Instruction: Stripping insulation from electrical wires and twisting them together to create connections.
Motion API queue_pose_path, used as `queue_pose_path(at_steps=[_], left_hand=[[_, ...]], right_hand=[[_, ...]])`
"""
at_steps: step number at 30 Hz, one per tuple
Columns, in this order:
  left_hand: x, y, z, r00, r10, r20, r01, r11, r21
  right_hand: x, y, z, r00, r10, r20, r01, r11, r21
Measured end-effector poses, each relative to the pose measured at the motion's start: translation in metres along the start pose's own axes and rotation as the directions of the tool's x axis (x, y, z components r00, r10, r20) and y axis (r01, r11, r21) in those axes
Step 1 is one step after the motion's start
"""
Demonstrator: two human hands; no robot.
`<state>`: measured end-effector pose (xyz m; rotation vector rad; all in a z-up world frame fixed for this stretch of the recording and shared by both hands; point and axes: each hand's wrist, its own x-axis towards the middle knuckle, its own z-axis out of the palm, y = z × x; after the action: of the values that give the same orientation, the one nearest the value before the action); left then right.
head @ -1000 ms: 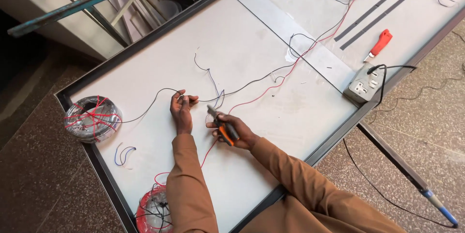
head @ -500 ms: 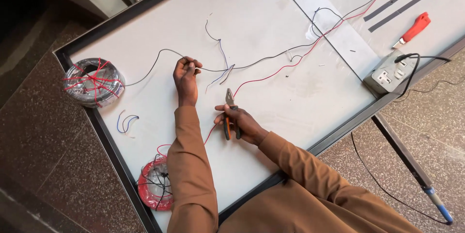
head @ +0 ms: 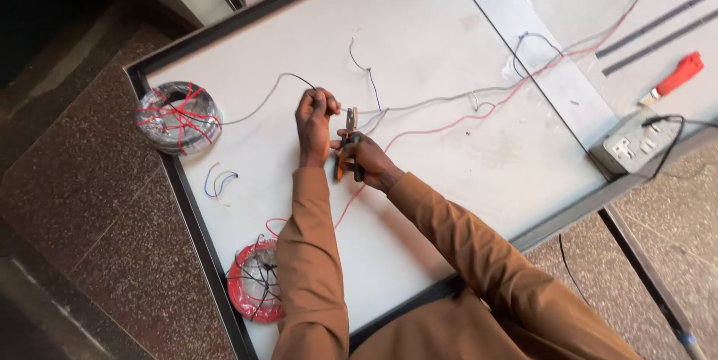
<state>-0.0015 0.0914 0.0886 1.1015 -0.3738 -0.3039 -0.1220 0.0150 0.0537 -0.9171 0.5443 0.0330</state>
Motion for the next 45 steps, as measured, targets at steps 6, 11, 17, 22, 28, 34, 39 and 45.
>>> queue_pose_path(at_steps=[6, 11, 17, 22, 28, 34, 39, 45], left_hand=[[-0.008, -0.008, 0.010, 0.996, -0.093, 0.007, 0.093, 0.994, -0.058], [-0.002, -0.012, 0.011, 0.995, -0.076, -0.068, 0.077, 0.997, 0.012], [-0.001, -0.049, 0.023, 0.952, 0.114, -0.283, -0.049, 0.973, 0.227], [-0.016, -0.034, 0.040, 0.860, 0.261, -0.438, -0.093, 0.925, 0.369], [-0.012, -0.028, 0.043, 0.814, 0.294, -0.501, -0.046, 0.893, 0.449], [-0.030, 0.013, 0.050, 0.706, 0.677, -0.209, -0.266, 0.526, 0.808], [-0.010, -0.028, -0.011, 0.898, 0.063, 0.435, -0.435, 0.274, 0.858], [-0.005, -0.050, -0.038, 0.893, 0.021, 0.450, -0.449, 0.125, 0.885]], right_hand=[[0.048, 0.015, -0.018, 0.998, -0.033, -0.048, 0.032, 0.999, -0.025], [0.076, 0.020, -0.037, 0.995, -0.101, -0.020, 0.095, 0.974, -0.204], [0.031, -0.002, -0.010, 0.970, -0.237, -0.055, 0.210, 0.930, -0.301], [0.017, -0.002, 0.004, 0.936, -0.280, -0.212, 0.211, 0.931, -0.299], [-0.033, -0.031, 0.041, 0.886, -0.246, -0.393, 0.205, 0.968, -0.144], [-0.013, -0.016, 0.011, 0.929, -0.243, -0.279, 0.167, 0.948, -0.271], [0.023, 0.009, -0.022, 0.964, -0.197, -0.177, 0.136, 0.942, -0.308], [0.015, -0.008, -0.034, 0.980, -0.197, 0.024, 0.195, 0.934, -0.299]])
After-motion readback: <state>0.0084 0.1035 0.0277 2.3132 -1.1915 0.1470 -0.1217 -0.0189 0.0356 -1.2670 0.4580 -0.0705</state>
